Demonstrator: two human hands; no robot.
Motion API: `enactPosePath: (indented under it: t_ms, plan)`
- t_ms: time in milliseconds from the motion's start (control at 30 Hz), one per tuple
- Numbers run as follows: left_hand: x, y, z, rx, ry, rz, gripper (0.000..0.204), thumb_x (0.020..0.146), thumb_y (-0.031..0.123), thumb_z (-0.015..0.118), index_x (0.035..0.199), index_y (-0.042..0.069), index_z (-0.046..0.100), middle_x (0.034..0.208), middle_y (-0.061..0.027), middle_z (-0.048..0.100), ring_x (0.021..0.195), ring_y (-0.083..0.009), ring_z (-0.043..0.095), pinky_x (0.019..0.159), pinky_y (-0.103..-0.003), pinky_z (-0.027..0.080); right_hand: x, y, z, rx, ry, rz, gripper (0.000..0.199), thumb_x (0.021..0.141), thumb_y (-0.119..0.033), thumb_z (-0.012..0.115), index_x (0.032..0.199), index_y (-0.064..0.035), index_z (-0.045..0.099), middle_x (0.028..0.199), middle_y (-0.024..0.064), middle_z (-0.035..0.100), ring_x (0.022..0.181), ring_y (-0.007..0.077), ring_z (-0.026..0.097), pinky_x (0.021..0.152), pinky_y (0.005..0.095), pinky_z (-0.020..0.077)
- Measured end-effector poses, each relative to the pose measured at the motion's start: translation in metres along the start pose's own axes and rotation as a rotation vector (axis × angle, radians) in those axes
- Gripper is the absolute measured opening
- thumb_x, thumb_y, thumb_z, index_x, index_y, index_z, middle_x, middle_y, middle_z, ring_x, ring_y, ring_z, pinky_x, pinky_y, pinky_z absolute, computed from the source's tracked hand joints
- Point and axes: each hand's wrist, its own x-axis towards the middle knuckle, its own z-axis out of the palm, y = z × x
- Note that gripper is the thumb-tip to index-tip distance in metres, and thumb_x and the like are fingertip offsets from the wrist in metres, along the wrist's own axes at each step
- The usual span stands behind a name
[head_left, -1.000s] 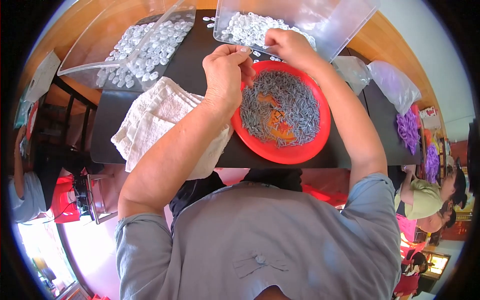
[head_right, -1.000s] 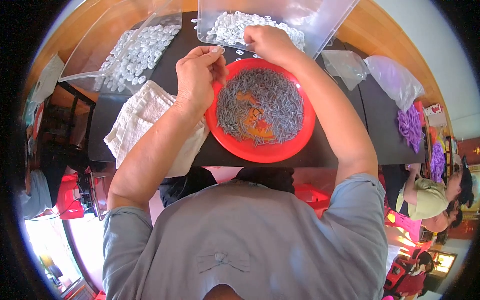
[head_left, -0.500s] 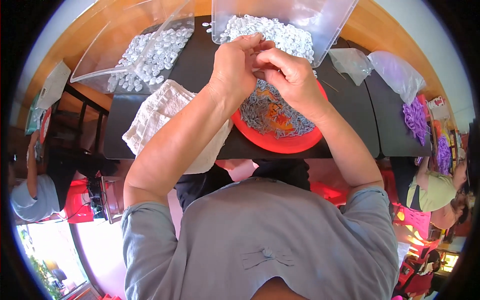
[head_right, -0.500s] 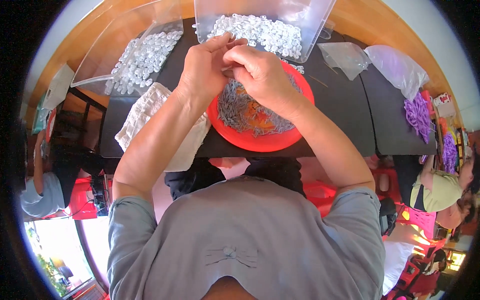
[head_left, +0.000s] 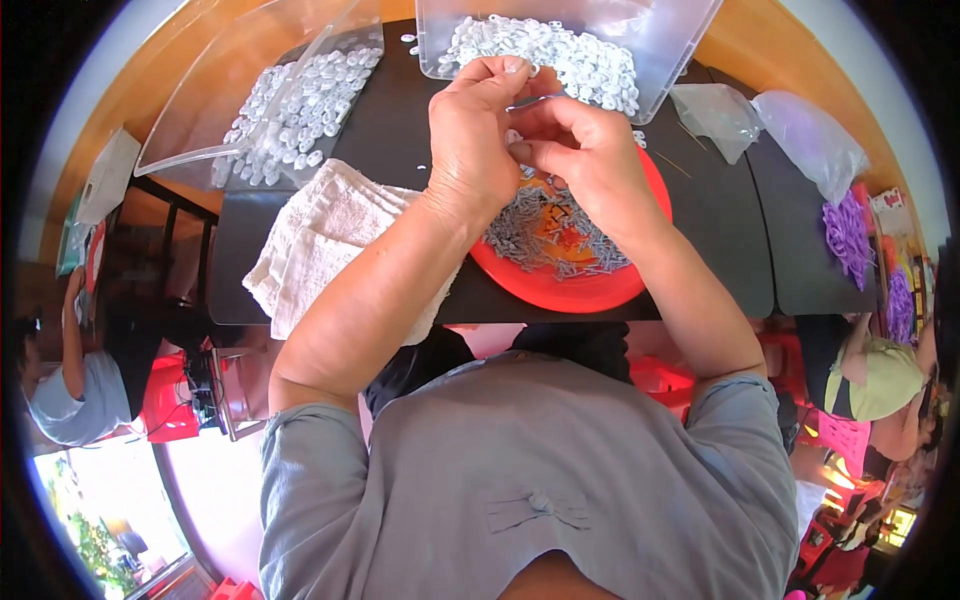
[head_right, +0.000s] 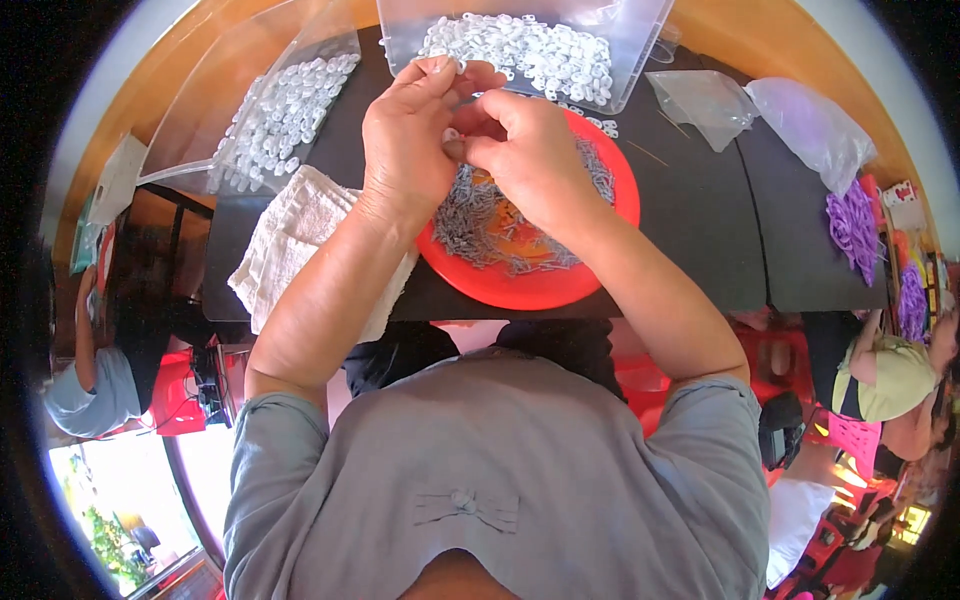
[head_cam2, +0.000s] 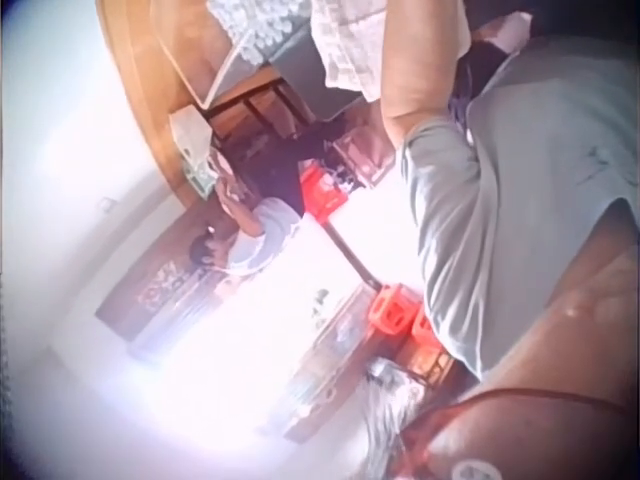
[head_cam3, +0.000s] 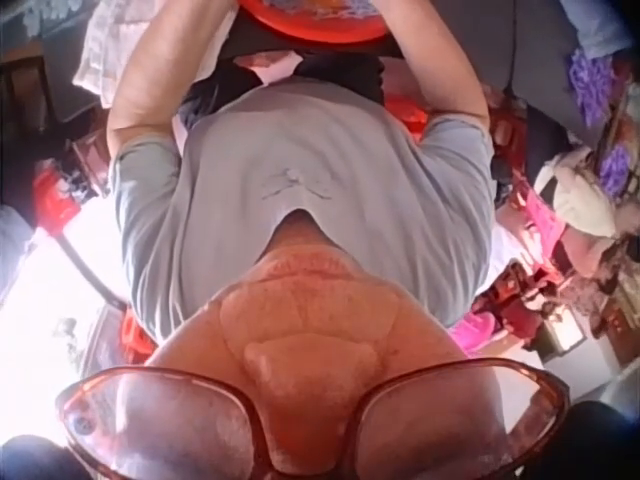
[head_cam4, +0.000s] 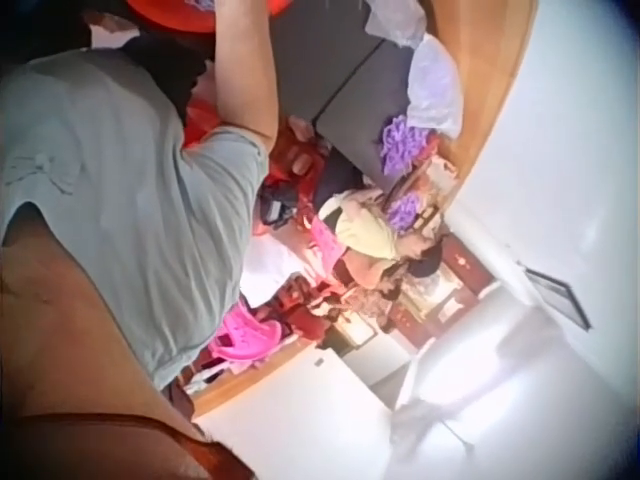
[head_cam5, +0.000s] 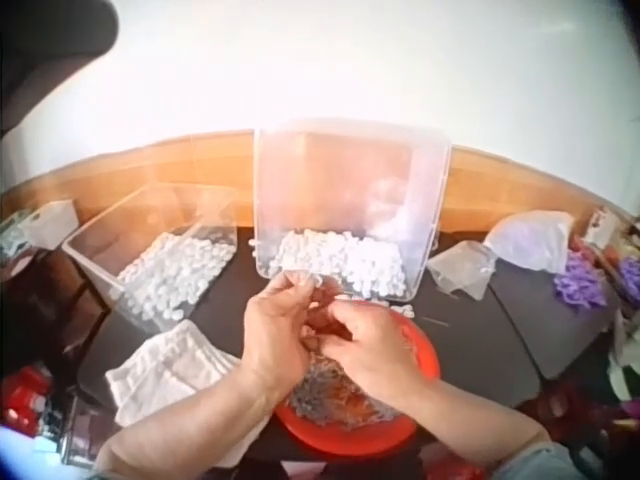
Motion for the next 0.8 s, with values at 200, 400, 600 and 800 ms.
enactPosePath:
  t_ms: [200, 400, 600, 800]
  plan:
    - [0.0, -0.008, -0.004, -0.068, 0.055, -0.041, 0.013, 0.097, 0.013, 0.047, 0.101, 0.001, 0.051, 0.1, -0.0177, 0.064, 0.094, -0.0283, 0.063, 0.088, -0.039, 0.05, -0.005, 0.005, 0.008, 0.134, 0.021, -0.163, 0.015, 0.086, 0.006, 0.061, 0.101, 0.0041, 0.064, 0.087, 0.0051, 0.066, 0.081, 0.0099, 0.063, 0.077, 0.025, 0.0536]
    - [-0.002, -0.012, -0.004, 0.01, 0.121, -0.073, 0.016, 0.095, 0.011, 0.05, 0.098, -0.003, 0.057, 0.092, -0.0164, 0.065, 0.087, -0.0252, 0.063, 0.081, -0.036, 0.051, -0.007, 0.006, 0.0, 0.1, -0.037, 0.047, 0.011, 0.087, -0.004, 0.065, 0.097, 0.0012, 0.067, 0.082, 0.0028, 0.065, 0.072, 0.0086, 0.06, 0.063, 0.0216, 0.0467]
    - [-0.006, -0.017, 0.004, 0.18, 0.03, 0.165, 0.015, 0.088, 0.01, 0.061, 0.089, -0.005, 0.061, 0.076, -0.011, 0.064, 0.07, -0.0173, 0.061, 0.067, -0.029, 0.05, 0.003, -0.001, -0.045, 0.296, 0.159, 0.066, 0.017, 0.089, -0.012, 0.065, 0.098, 0.0021, 0.067, 0.077, 0.0043, 0.064, 0.066, 0.0111, 0.06, 0.057, 0.0222, 0.0414]
    - [-0.009, -0.017, 0.005, 0.306, 0.015, 0.179, 0.014, 0.088, 0.009, 0.062, 0.088, -0.005, 0.061, 0.074, -0.0085, 0.064, 0.064, -0.0139, 0.06, 0.062, -0.028, 0.05, 0.005, -0.001, -0.049, 0.375, 0.16, 0.091, 0.019, 0.091, -0.013, 0.063, 0.1, 0.0036, 0.066, 0.076, 0.0065, 0.064, 0.066, 0.0133, 0.061, 0.058, 0.0224, 0.0412]
